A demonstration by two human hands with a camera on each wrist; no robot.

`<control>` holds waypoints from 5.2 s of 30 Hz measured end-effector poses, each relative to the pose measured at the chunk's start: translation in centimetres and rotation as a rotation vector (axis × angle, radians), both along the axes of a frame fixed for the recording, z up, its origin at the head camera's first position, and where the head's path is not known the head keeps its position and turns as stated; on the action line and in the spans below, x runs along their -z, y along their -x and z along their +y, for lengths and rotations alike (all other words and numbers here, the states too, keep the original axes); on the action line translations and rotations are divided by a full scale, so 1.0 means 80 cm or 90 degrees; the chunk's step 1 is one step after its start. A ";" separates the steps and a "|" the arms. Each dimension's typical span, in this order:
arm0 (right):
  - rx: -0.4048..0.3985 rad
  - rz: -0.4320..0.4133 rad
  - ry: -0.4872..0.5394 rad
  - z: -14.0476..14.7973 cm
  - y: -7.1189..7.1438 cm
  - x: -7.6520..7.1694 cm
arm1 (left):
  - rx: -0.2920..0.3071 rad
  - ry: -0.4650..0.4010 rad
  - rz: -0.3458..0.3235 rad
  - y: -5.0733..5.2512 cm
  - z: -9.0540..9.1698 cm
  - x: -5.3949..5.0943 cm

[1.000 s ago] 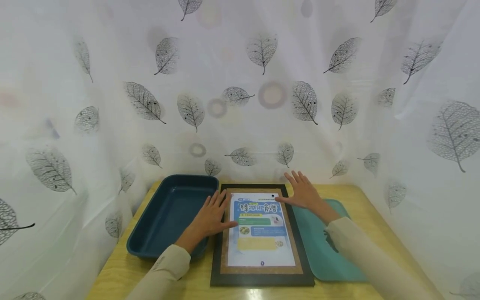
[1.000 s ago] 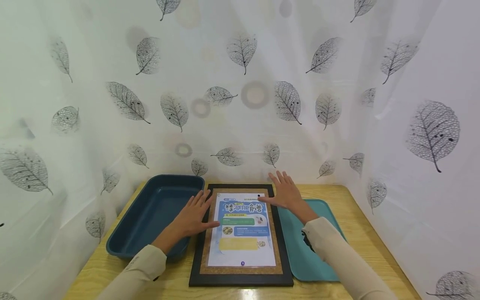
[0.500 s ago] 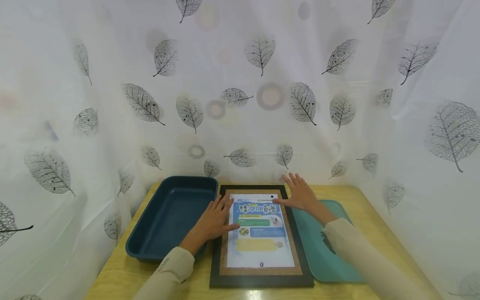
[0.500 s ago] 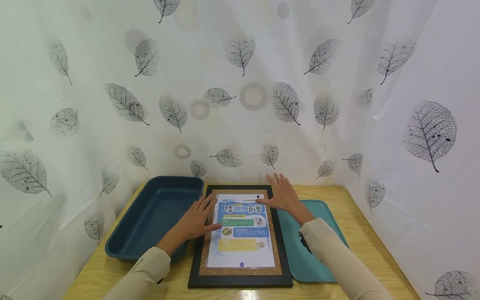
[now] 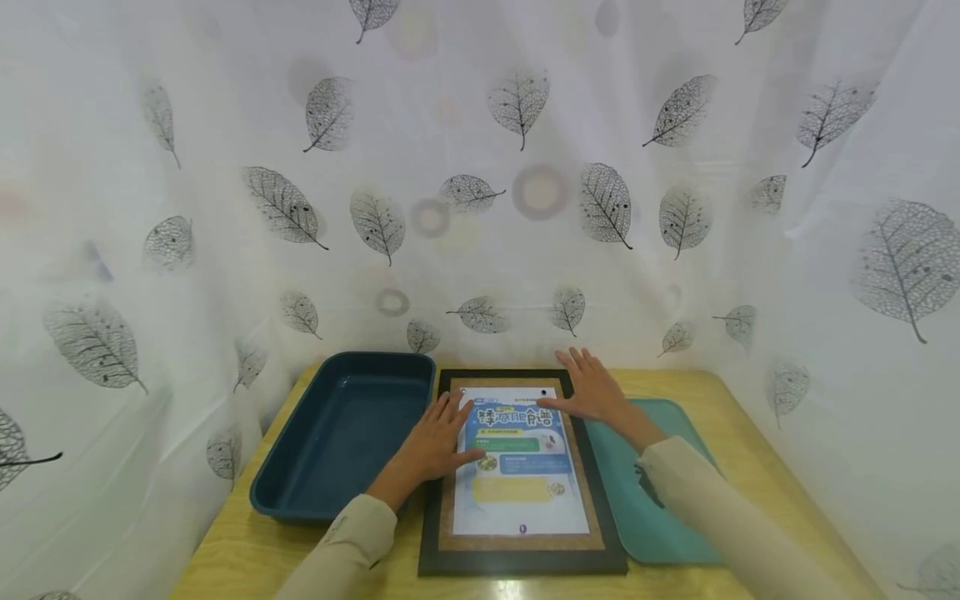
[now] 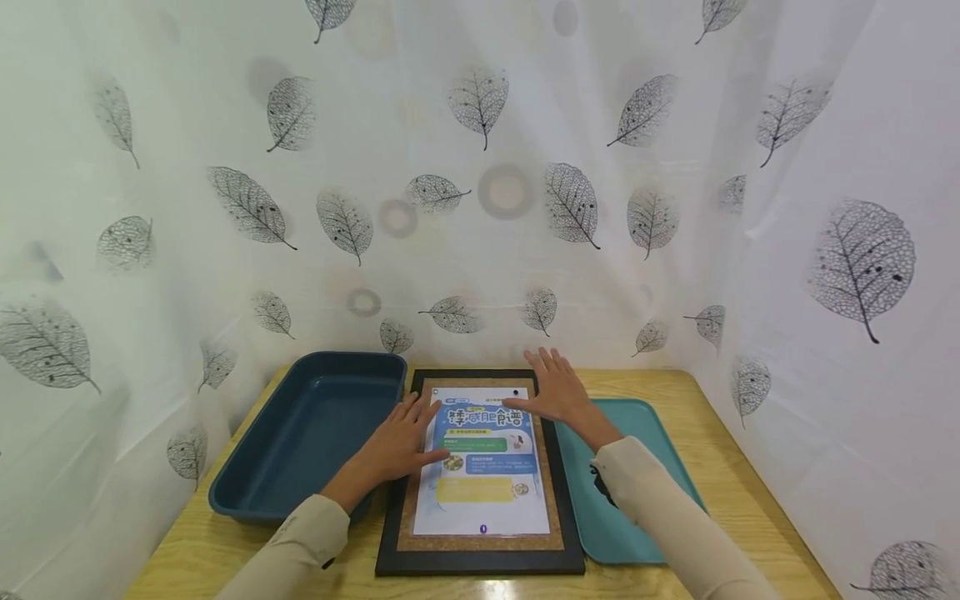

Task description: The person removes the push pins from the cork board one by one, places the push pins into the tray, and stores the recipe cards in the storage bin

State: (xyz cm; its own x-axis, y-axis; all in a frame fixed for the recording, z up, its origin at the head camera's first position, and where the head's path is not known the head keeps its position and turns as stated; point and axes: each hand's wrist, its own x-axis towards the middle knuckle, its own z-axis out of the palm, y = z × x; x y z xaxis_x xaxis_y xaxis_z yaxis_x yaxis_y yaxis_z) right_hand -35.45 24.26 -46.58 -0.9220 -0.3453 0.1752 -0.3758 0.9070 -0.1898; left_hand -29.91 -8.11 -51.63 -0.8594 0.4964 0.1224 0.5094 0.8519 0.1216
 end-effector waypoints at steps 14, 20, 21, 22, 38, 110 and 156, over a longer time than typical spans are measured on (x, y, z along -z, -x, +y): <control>-0.007 -0.010 0.022 -0.010 -0.003 0.001 | -0.026 0.007 -0.034 0.006 0.022 0.013; -0.005 -0.031 0.013 -0.009 0.002 0.009 | -0.049 0.009 -0.072 0.006 0.030 0.015; -0.005 -0.032 0.013 -0.009 0.003 0.011 | -0.051 0.009 -0.076 0.006 0.031 0.016; -0.008 -0.030 0.016 -0.010 0.004 0.012 | -0.052 0.007 -0.080 0.007 0.032 0.017; -0.014 -0.043 0.009 -0.014 0.001 0.021 | -0.067 -0.031 -0.139 0.003 0.037 0.021; -0.041 -0.076 0.023 -0.065 0.023 0.062 | -0.138 -0.088 -0.216 0.007 0.043 0.019; -0.060 -0.064 0.089 -0.113 0.059 0.086 | -0.163 -0.108 -0.210 0.010 0.045 0.020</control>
